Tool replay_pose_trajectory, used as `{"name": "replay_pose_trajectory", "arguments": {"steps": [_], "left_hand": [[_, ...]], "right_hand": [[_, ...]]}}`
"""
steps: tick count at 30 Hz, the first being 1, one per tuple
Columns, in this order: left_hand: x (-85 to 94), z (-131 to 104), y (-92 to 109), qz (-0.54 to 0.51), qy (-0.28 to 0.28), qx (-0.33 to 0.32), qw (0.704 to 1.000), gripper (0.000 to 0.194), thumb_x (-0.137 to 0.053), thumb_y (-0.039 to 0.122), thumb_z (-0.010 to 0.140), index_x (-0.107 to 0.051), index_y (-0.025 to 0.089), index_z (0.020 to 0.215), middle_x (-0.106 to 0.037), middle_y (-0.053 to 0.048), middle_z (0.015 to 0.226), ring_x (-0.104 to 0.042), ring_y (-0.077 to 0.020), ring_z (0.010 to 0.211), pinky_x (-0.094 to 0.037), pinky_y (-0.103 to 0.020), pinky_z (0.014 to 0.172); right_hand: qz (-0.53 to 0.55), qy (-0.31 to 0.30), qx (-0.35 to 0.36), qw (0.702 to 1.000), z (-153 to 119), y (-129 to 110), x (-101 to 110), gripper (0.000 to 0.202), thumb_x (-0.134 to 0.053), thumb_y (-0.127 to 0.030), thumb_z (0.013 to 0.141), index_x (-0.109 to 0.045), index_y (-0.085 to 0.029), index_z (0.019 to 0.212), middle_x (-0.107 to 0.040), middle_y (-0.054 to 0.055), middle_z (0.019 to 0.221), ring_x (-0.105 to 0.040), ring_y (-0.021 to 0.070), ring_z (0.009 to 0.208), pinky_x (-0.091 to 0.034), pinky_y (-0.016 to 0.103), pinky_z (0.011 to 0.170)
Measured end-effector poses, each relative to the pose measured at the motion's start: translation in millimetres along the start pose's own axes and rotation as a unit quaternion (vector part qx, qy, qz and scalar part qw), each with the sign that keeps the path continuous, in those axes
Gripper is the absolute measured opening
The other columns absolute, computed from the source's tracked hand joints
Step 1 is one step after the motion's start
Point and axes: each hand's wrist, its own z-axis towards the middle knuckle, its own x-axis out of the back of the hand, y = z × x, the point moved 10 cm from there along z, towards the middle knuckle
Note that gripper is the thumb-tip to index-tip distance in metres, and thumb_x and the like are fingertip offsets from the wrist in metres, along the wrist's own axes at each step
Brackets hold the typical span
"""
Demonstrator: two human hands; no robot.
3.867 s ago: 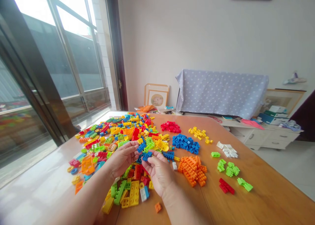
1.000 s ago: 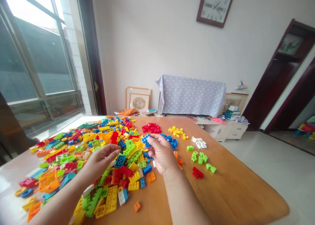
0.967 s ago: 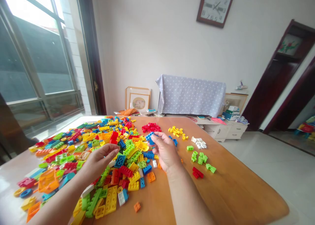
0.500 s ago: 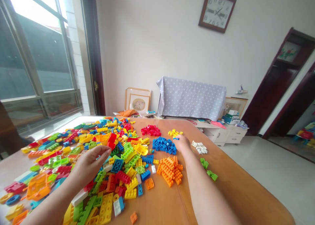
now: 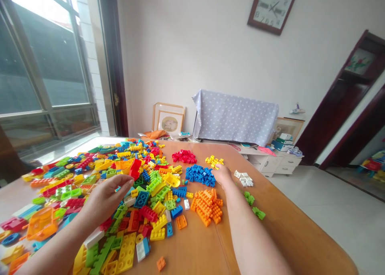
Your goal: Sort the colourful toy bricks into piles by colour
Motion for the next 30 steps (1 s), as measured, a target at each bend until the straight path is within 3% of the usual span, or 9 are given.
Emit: {"name": "replay_pose_trajectory", "arguments": {"steps": [9, 13, 17, 24, 27, 30], "left_hand": [[11.3, 2, -20, 0.004, 0.043, 0.058, 0.997, 0.042, -0.056, 0.062, 0.089, -0.073, 0.025, 0.100, -0.080, -0.003, 0.100, -0.073, -0.0249, 0.090, -0.049, -0.028, 0.072], [18.9, 1, -25, -0.008, 0.065, 0.079, 0.995, 0.043, -0.058, 0.062, 0.088, -0.074, 0.024, 0.101, -0.081, -0.004, 0.097, -0.074, -0.0257, 0.089, -0.050, -0.028, 0.070], [25.0, -1, -25, -0.033, 0.079, 0.099, 0.991, 0.042, -0.059, 0.060, 0.086, -0.074, 0.024, 0.101, -0.081, -0.003, 0.097, -0.074, -0.0259, 0.089, -0.051, -0.029, 0.070], [24.0, -2, -19, -0.045, 0.072, 0.099, 0.991, 0.043, -0.060, 0.060, 0.086, -0.074, 0.023, 0.101, -0.080, -0.003, 0.095, -0.073, -0.0243, 0.084, -0.050, -0.028, 0.068], [20.4, -1, -18, -0.031, 0.059, 0.081, 0.994, 0.042, -0.059, 0.060, 0.087, -0.074, 0.024, 0.101, -0.080, -0.002, 0.093, -0.073, -0.0236, 0.084, -0.049, -0.028, 0.069], [17.4, 1, -18, -0.021, 0.049, 0.075, 0.996, 0.042, -0.058, 0.061, 0.088, -0.074, 0.024, 0.101, -0.080, -0.002, 0.092, -0.074, -0.0237, 0.084, -0.049, -0.028, 0.069]], "right_hand": [[0.079, -0.014, -0.094, 0.992, -10, 31, -8, 0.055, -0.070, -0.024, 0.071, -0.068, -0.017, 0.126, -0.077, 0.010, 0.107, -0.075, 0.0207, 0.080, -0.059, 0.026, 0.064], [0.095, -0.008, -0.092, 0.991, -16, 31, -5, 0.049, -0.068, -0.023, 0.072, -0.069, -0.015, 0.120, -0.077, 0.012, 0.104, -0.075, 0.0202, 0.078, -0.059, 0.026, 0.064], [0.088, 0.002, -0.070, 0.994, -22, 20, 6, 0.037, -0.068, -0.028, 0.074, -0.074, -0.016, 0.108, -0.077, 0.009, 0.087, -0.073, 0.0207, 0.073, -0.056, 0.026, 0.062], [0.053, -0.023, 0.034, 0.998, -57, -29, 18, 0.033, -0.059, -0.047, 0.084, -0.077, -0.021, 0.095, -0.076, 0.004, 0.087, -0.069, 0.0227, 0.086, -0.054, 0.030, 0.075], [-0.010, -0.110, 0.147, 0.983, -94, -65, -1, 0.037, -0.059, -0.054, 0.088, -0.077, -0.024, 0.100, -0.076, 0.005, 0.102, -0.067, 0.0245, 0.102, -0.051, 0.034, 0.091], [-0.138, -0.185, 0.250, 0.940, -136, -90, -25, 0.048, -0.061, -0.063, 0.088, -0.074, -0.028, 0.119, -0.071, 0.007, 0.125, -0.058, 0.0287, 0.122, -0.041, 0.044, 0.108]]}}
